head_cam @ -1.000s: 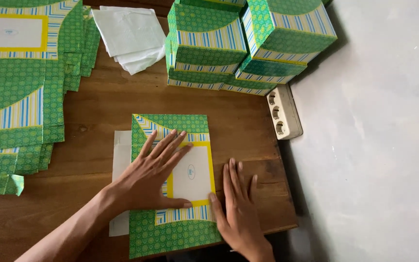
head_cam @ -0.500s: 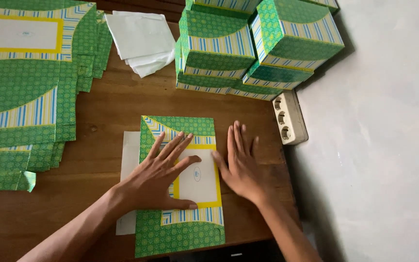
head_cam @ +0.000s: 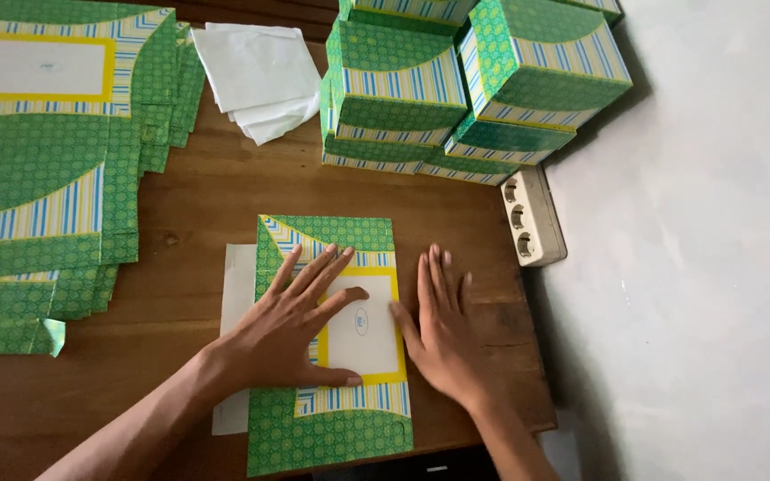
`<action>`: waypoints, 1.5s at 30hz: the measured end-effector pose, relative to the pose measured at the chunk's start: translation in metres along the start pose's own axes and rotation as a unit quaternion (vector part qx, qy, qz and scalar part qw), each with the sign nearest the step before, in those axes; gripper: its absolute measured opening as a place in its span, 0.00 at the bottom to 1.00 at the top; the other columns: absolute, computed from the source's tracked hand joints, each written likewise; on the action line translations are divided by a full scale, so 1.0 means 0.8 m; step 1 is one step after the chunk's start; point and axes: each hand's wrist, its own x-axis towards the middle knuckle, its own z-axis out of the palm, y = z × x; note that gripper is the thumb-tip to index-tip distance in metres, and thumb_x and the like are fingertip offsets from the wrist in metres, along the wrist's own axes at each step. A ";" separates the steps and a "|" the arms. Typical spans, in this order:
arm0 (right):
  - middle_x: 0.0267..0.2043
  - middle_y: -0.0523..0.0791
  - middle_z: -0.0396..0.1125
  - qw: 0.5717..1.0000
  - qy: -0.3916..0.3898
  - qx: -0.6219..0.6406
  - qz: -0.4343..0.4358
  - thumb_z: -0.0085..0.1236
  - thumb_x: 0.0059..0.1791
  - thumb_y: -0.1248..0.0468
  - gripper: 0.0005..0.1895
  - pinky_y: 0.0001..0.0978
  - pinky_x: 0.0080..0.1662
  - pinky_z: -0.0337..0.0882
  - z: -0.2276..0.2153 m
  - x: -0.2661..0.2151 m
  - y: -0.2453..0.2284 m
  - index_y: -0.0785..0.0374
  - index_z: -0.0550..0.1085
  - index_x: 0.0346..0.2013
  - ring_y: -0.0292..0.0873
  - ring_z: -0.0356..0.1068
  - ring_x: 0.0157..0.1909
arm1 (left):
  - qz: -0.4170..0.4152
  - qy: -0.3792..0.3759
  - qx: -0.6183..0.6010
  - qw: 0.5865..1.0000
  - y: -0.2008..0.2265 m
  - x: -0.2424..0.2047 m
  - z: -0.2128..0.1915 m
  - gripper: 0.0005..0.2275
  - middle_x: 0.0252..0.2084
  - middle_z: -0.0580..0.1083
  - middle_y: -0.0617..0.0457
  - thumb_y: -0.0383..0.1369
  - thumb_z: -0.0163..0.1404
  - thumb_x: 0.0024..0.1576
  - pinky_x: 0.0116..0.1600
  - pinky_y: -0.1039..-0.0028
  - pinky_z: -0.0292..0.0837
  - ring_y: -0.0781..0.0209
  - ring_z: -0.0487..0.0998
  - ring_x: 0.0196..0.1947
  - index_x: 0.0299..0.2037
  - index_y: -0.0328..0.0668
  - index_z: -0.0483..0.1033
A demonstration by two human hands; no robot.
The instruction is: The person folds a flat white cardboard template into a small rectangular box. They fold along pre-scored lines, tuck in side flaps, and secure the structure by folding and interlocking tabs. The finished box is placed on a stack of similar completed boxes.
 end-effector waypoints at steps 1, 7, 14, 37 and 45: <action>0.82 0.55 0.27 1.000 0.001 0.000 0.000 0.36 0.59 0.46 0.41 0.55 0.75 0.27 -0.003 -0.010 -0.003 0.70 0.38 0.76 0.54 0.25 0.82 | 0.001 0.000 0.000 1.000 0.001 0.000 0.000 0.43 0.78 0.47 0.36 0.73 0.47 0.49 0.75 0.41 0.30 0.38 0.45 0.77 0.66 0.51 0.63; 0.82 0.56 0.29 1.000 -0.013 0.019 0.018 0.41 0.58 0.48 0.42 0.57 0.74 0.30 -0.016 -0.066 -0.019 0.70 0.40 0.76 0.55 0.26 0.82 | 0.001 -0.009 -0.015 1.000 0.003 0.004 -0.003 0.42 0.78 0.48 0.37 0.71 0.51 0.49 0.75 0.41 0.30 0.39 0.45 0.77 0.65 0.52 0.65; 0.82 0.54 0.29 0.994 -0.046 0.094 0.042 0.50 0.55 0.47 0.47 0.61 0.73 0.24 -0.017 -0.103 -0.018 0.67 0.39 0.76 0.57 0.24 0.82 | -0.003 -0.008 -0.015 1.000 0.003 0.004 -0.004 0.42 0.77 0.49 0.37 0.71 0.54 0.46 0.75 0.41 0.31 0.38 0.47 0.77 0.64 0.52 0.65; 0.83 0.50 0.23 0.990 -0.089 0.031 0.103 0.38 0.55 0.40 0.48 0.64 0.72 0.23 -0.016 0.061 0.018 0.65 0.35 0.77 0.49 0.19 0.82 | -0.001 -0.018 -0.001 1.000 0.001 0.003 0.001 0.44 0.78 0.47 0.40 0.73 0.54 0.46 0.75 0.42 0.30 0.41 0.43 0.78 0.67 0.55 0.63; 0.82 0.54 0.27 0.992 -0.041 0.110 0.040 0.40 0.57 0.45 0.44 0.53 0.75 0.24 -0.025 -0.010 -0.020 0.70 0.39 0.76 0.54 0.23 0.82 | -0.004 -0.014 -0.001 1.000 0.002 0.004 -0.001 0.43 0.78 0.48 0.40 0.72 0.53 0.47 0.75 0.43 0.31 0.41 0.44 0.78 0.66 0.54 0.64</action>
